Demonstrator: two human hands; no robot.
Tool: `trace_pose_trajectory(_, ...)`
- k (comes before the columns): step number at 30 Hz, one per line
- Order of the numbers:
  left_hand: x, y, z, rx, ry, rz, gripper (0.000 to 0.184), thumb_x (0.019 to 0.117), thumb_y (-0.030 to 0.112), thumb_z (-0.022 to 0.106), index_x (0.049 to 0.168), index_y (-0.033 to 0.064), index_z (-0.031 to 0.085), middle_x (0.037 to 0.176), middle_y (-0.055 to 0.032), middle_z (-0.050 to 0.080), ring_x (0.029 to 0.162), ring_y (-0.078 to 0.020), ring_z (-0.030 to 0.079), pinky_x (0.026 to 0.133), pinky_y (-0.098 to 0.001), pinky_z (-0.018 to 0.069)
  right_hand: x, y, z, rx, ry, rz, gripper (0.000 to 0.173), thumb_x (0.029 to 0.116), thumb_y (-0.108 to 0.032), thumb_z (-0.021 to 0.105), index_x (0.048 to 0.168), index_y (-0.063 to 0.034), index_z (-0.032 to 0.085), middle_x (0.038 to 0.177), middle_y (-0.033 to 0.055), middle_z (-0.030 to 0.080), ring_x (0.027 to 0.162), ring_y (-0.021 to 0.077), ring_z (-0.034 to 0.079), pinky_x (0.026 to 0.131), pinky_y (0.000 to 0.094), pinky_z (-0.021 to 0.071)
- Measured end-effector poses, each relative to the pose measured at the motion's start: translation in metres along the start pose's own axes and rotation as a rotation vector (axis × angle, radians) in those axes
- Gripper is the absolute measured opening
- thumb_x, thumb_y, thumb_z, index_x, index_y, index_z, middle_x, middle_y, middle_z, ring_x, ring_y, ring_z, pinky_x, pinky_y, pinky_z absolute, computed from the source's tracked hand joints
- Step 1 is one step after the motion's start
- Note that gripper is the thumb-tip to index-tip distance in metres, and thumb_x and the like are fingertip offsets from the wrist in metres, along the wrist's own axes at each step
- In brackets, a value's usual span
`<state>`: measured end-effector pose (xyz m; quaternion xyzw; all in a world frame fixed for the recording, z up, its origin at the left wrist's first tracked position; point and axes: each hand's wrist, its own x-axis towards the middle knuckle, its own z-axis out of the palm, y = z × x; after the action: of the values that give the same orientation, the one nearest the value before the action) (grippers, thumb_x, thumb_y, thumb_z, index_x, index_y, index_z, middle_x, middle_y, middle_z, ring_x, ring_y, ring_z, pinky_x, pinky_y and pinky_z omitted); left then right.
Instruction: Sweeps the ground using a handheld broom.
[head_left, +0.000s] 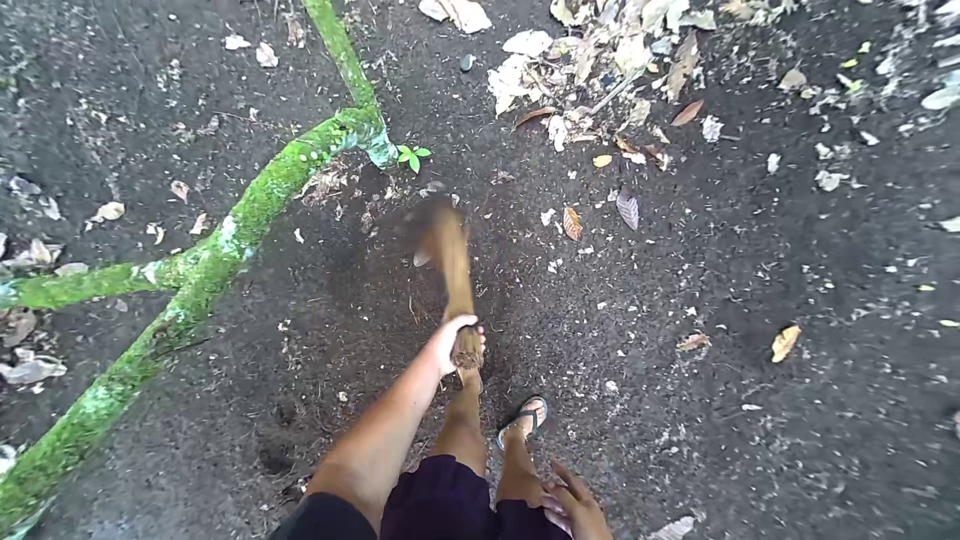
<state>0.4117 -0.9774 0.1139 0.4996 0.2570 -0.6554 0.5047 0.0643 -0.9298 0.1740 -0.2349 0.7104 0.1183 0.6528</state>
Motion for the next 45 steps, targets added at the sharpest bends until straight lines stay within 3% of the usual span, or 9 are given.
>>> trace_pose_trajectory(2, -0.005, 0.002, 0.014, 0.184, -0.15, 0.006, 0.071, 0.0988, 0.014, 0.055, 0.159, 0.028, 0.021, 0.095, -0.0122, 0.061, 0.071, -0.0228, 0.065, 0.06, -0.0367, 0.0579, 0.002, -0.005, 0.005, 0.011, 0.004, -0.002, 0.051, 0.1043, -0.011, 0.053, 0.153, -0.004, 0.039, 0.124, 0.0247, 0.063, 0.099, 0.0283, 0.069, 0.087, 0.0434, 0.0572)
trace_pose_trajectory(6, -0.065, -0.013, 0.031, 0.307, -0.233, 0.001, 0.097, 0.093, 0.008, 0.06, 0.164, 0.0365, 0.0, 0.1, -0.0141, 0.062, 0.069, -0.0244, 0.065, 0.059, -0.0395, 0.0589, -0.006, -0.019, 0.009, 0.063, 0.015, -0.026, 0.049, 0.1049, -0.009, 0.05, 0.152, -0.0029, 0.039, 0.118, 0.0229, 0.063, 0.093, 0.0243, 0.068, 0.082, 0.0401, 0.0573)
trace_pose_trajectory(12, -0.125, -0.062, 0.028, 0.045, 0.083, 0.101, 0.084, 0.097, 0.005, 0.058, 0.161, 0.0294, 0.01, 0.095, -0.0151, 0.061, 0.07, -0.0275, 0.067, 0.059, -0.0417, 0.0601, -0.011, -0.012, 0.003, 0.141, 0.025, -0.056, 0.05, 0.1049, -0.01, 0.05, 0.153, -0.0018, 0.038, 0.12, 0.0248, 0.063, 0.093, 0.0255, 0.068, 0.082, 0.0412, 0.0577)
trace_pose_trajectory(16, -0.077, -0.053, 0.041, -0.151, 0.191, 0.096, 0.024, 0.1031, 0.017, 0.05, 0.125, 0.0086, 0.046, 0.082, -0.0118, 0.061, 0.066, -0.0232, 0.065, 0.06, -0.0377, 0.0586, -0.01, -0.001, 0.003, 0.176, 0.028, -0.044, 0.05, 0.1051, -0.011, 0.051, 0.153, -0.0035, 0.039, 0.122, 0.0248, 0.063, 0.098, 0.0279, 0.068, 0.085, 0.043, 0.057)
trace_pose_trajectory(19, -0.045, -0.052, 0.064, -0.107, 0.088, -0.036, 0.018, 0.1034, 0.022, 0.05, 0.111, 0.0065, 0.052, 0.083, -0.0103, 0.061, 0.067, -0.0213, 0.065, 0.06, -0.0359, 0.0587, -0.009, 0.009, 0.0, 0.181, 0.026, -0.033, 0.051, 0.104, -0.012, 0.055, 0.152, -0.0045, 0.041, 0.122, 0.0239, 0.064, 0.097, 0.028, 0.069, 0.085, 0.0431, 0.0577)
trace_pose_trajectory(26, -0.101, -0.046, 0.043, 0.111, -0.14, -0.041, 0.066, 0.099, 0.013, 0.05, 0.158, 0.0262, 0.021, 0.096, -0.0139, 0.063, 0.07, -0.0225, 0.066, 0.059, -0.0342, 0.0581, 0.001, -0.004, -0.015, 0.172, 0.008, -0.057, 0.049, 0.1041, -0.011, 0.054, 0.151, -0.0042, 0.043, 0.121, 0.0225, 0.065, 0.095, 0.0268, 0.069, 0.083, 0.042, 0.0576)
trace_pose_trajectory(31, -0.151, -0.046, 0.03, -0.025, 0.04, 0.131, 0.051, 0.1025, 0.015, 0.043, 0.152, 0.0211, 0.029, 0.096, -0.0167, 0.066, 0.068, -0.0244, 0.068, 0.056, -0.0347, 0.0588, 0.009, -0.02, -0.035, 0.192, -0.038, -0.092, 0.051, 0.1034, -0.009, 0.053, 0.153, -0.004, 0.04, 0.123, 0.0234, 0.063, 0.098, 0.0276, 0.067, 0.084, 0.0434, 0.0566)
trace_pose_trajectory(40, 0.021, 0.015, 0.044, 0.03, 0.423, 0.334, 0.022, 0.1041, 0.028, 0.046, 0.111, 0.0089, 0.053, 0.084, -0.0086, 0.065, 0.068, -0.0187, 0.066, 0.058, -0.0337, 0.058, 0.048, -0.019, -0.114, 0.231, -0.084, -0.077, 0.051, 0.1022, -0.01, 0.056, 0.151, -0.0029, 0.043, 0.121, 0.024, 0.063, 0.098, 0.0282, 0.066, 0.087, 0.0444, 0.0557)
trace_pose_trajectory(45, 0.112, -0.023, 0.157, 0.406, 0.194, 0.07, 0.043, 0.1021, 0.022, 0.055, 0.142, 0.0144, 0.042, 0.093, -0.013, 0.064, 0.072, -0.0235, 0.065, 0.062, -0.0378, 0.0575, 0.056, -0.015, -0.169, 0.209, -0.062, -0.02, 0.048, 0.1039, -0.01, 0.053, 0.15, -0.0021, 0.043, 0.121, 0.0247, 0.062, 0.1, 0.029, 0.067, 0.087, 0.0446, 0.0561)
